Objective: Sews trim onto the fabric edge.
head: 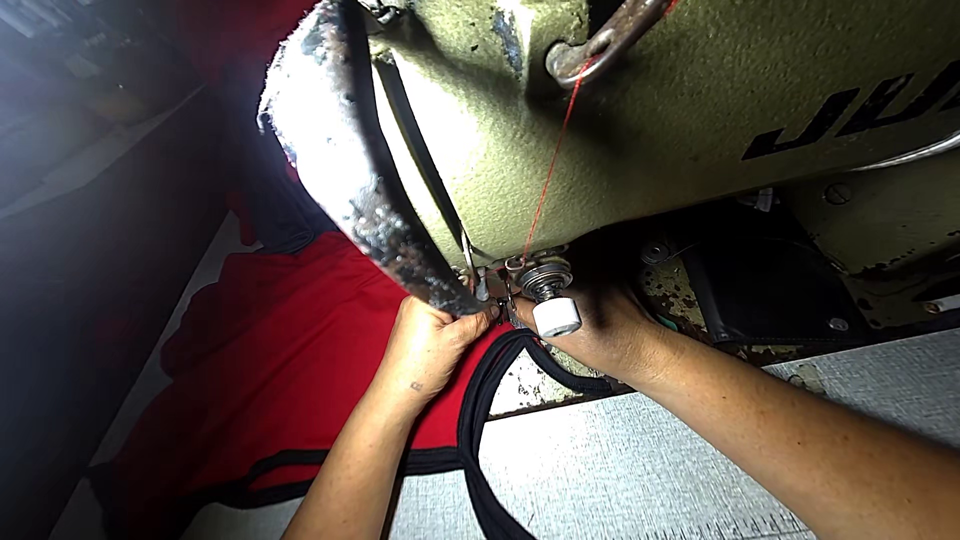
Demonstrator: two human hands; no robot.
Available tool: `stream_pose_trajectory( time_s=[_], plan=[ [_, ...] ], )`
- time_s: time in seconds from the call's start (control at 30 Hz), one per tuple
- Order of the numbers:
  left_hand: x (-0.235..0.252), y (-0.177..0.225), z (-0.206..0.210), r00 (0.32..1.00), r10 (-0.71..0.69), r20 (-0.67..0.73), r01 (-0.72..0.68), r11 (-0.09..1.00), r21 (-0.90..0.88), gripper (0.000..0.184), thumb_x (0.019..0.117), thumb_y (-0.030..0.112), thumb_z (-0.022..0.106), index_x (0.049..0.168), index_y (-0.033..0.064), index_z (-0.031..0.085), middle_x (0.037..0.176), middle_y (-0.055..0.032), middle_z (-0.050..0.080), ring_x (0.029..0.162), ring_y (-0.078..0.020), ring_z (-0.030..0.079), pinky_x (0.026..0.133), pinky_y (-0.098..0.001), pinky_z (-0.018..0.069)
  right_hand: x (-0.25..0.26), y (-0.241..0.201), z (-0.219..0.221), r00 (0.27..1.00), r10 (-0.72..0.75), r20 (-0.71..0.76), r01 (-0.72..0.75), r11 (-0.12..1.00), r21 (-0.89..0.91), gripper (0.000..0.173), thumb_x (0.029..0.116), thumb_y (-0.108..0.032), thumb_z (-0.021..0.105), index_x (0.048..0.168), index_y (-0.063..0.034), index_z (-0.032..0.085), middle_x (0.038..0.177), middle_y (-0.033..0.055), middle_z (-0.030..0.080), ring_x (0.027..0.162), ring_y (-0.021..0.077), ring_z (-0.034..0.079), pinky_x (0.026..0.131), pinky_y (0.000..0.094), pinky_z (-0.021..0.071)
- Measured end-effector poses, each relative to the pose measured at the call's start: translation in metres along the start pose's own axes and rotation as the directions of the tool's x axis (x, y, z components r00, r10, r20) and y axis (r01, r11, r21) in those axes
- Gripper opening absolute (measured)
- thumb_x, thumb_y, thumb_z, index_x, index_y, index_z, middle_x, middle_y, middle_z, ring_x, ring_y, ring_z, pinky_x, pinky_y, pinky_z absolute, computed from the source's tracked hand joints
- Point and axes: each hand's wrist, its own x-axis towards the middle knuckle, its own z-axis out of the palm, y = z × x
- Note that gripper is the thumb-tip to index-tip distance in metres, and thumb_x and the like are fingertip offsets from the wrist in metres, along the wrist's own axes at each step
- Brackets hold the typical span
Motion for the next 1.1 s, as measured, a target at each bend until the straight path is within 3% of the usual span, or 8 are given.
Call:
stream_pose_trajectory(
  time_s=[0.37, 0.53, 0.73, 0.87, 1.1],
  plan=[
    [-0.0002, 0.0012, -0.0013, 1.0, -0.003, 0.024, 0.003, 1.0, -0.006, 0.008, 0.0862, 0.018, 0.075, 0.079, 0.0191, 0.072, 0.064, 0.0095, 0.064, 0.053, 0.0014, 0.055, 0.048, -0.0174, 0.0452, 0.0016, -0.0085, 0.0001, 0.986, 0.131, 0.099, -0.135, 0.99, 0.034, 0.01, 0.0833, -0.016, 0.071, 0.074, -0.0124, 0.068, 0.071, 0.0022, 0.064, 0.072, 0.0123, 0.064, 0.063, 0.031, 0.049],
    [0.0006, 0.0017, -0.0023, 0.999, 0.011, 0.044, -0.01, 1.0, -0.021, 0.022, 0.0874, 0.016, 0.073, 0.067, 0.0181, 0.065, 0.058, 0.0086, 0.055, 0.048, -0.0002, 0.047, 0.045, -0.0173, 0.0379, 0.0019, -0.0085, 0.0023, 0.984, 0.144, 0.104, -0.147, 0.989, 0.017, 0.013, 0.0872, -0.019, 0.069, 0.076, -0.013, 0.07, 0.075, 0.0017, 0.065, 0.076, 0.0116, 0.065, 0.067, 0.0307, 0.0506],
    [-0.0008, 0.0048, -0.0052, 0.998, 0.022, 0.054, -0.019, 0.999, -0.047, 0.013, 0.082, 0.011, 0.073, 0.073, 0.0187, 0.067, 0.061, 0.0103, 0.057, 0.05, 0.0025, 0.049, 0.046, -0.0146, 0.0407, 0.0009, -0.0076, 0.0011, 0.979, 0.169, 0.116, -0.178, 0.982, 0.069, 0.011, 0.0866, -0.018, 0.068, 0.077, -0.0133, 0.069, 0.075, 0.0, 0.064, 0.075, 0.0071, 0.063, 0.066, 0.0253, 0.0497],
    [-0.0009, 0.0032, -0.0049, 0.999, 0.015, 0.045, -0.013, 0.999, -0.036, 0.012, 0.0814, 0.011, 0.073, 0.074, 0.0179, 0.068, 0.062, 0.0091, 0.058, 0.051, 0.0008, 0.05, 0.046, -0.0158, 0.0406, 0.0021, -0.0065, 0.0001, 0.968, 0.18, 0.174, -0.189, 0.981, 0.039, 0.014, 0.0905, -0.02, 0.066, 0.078, -0.0134, 0.068, 0.074, 0.0001, 0.064, 0.075, 0.0085, 0.063, 0.066, 0.0277, 0.0491],
    [-0.0011, 0.0033, -0.003, 0.999, 0.022, 0.027, -0.02, 0.998, -0.065, 0.012, 0.0814, 0.01, 0.075, 0.075, 0.0175, 0.068, 0.06, 0.0094, 0.057, 0.049, 0.0013, 0.05, 0.046, -0.015, 0.0407, 0.0029, -0.0027, -0.0001, 0.965, 0.169, 0.202, -0.186, 0.98, 0.066, 0.013, 0.0894, -0.02, 0.067, 0.078, -0.015, 0.069, 0.074, -0.0014, 0.064, 0.074, 0.0078, 0.063, 0.066, 0.0287, 0.0494]
  ],
)
